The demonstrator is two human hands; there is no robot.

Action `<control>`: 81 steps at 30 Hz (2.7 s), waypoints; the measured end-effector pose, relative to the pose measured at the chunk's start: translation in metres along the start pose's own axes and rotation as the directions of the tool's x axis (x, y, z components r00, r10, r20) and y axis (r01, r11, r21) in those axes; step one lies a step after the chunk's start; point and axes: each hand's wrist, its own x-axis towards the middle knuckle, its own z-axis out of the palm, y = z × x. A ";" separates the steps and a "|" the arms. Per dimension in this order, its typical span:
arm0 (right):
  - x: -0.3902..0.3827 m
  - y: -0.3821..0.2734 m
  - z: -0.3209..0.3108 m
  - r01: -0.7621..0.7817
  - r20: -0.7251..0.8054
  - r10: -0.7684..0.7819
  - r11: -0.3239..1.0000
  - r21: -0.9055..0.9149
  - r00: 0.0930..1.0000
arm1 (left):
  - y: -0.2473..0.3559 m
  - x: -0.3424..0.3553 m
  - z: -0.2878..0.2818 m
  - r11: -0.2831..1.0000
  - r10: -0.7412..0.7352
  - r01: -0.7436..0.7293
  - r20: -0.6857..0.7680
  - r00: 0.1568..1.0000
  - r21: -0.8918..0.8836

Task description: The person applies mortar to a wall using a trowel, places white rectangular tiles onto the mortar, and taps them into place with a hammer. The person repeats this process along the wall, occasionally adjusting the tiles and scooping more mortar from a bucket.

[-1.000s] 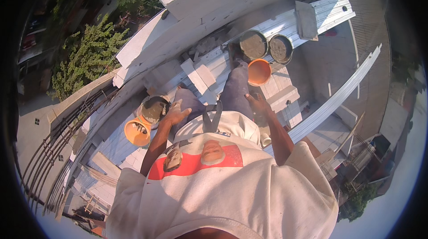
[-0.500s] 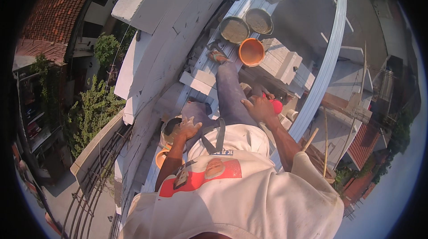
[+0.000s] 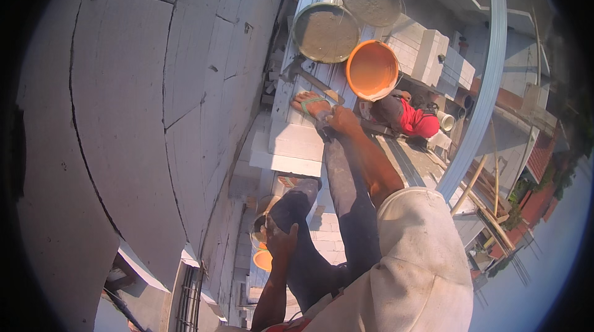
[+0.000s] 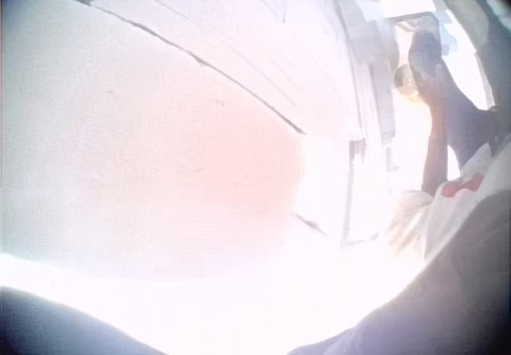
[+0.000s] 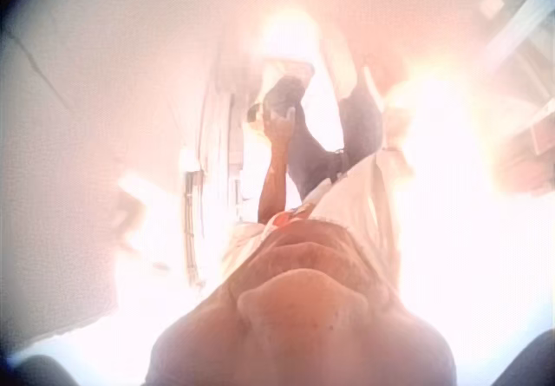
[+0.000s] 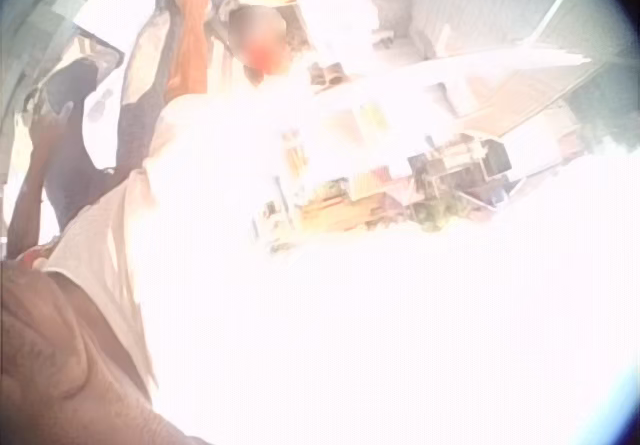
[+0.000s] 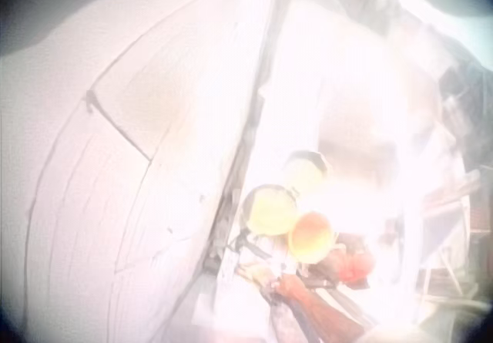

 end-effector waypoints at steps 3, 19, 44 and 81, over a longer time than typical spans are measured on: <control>0.089 0.010 0.038 0.003 -0.190 -0.005 1.000 -0.012 0.982 | 0.019 0.020 -0.002 0.993 -0.071 0.077 -0.071 0.995 0.091; 0.094 -0.039 0.027 0.043 -0.161 -0.028 0.995 0.093 0.987 | 0.009 0.022 0.017 0.995 -0.076 0.069 -0.107 0.991 -0.069; -0.318 -0.329 -0.337 0.342 -0.320 -0.259 0.043 0.939 0.911 | 0.256 -0.095 -0.607 0.834 0.521 -0.385 -0.793 0.316 0.395; -0.319 -0.424 -0.433 0.303 -0.340 -0.326 -0.159 0.940 0.882 | 0.269 -0.094 -0.611 0.912 0.390 -0.330 -0.767 0.510 0.244</control>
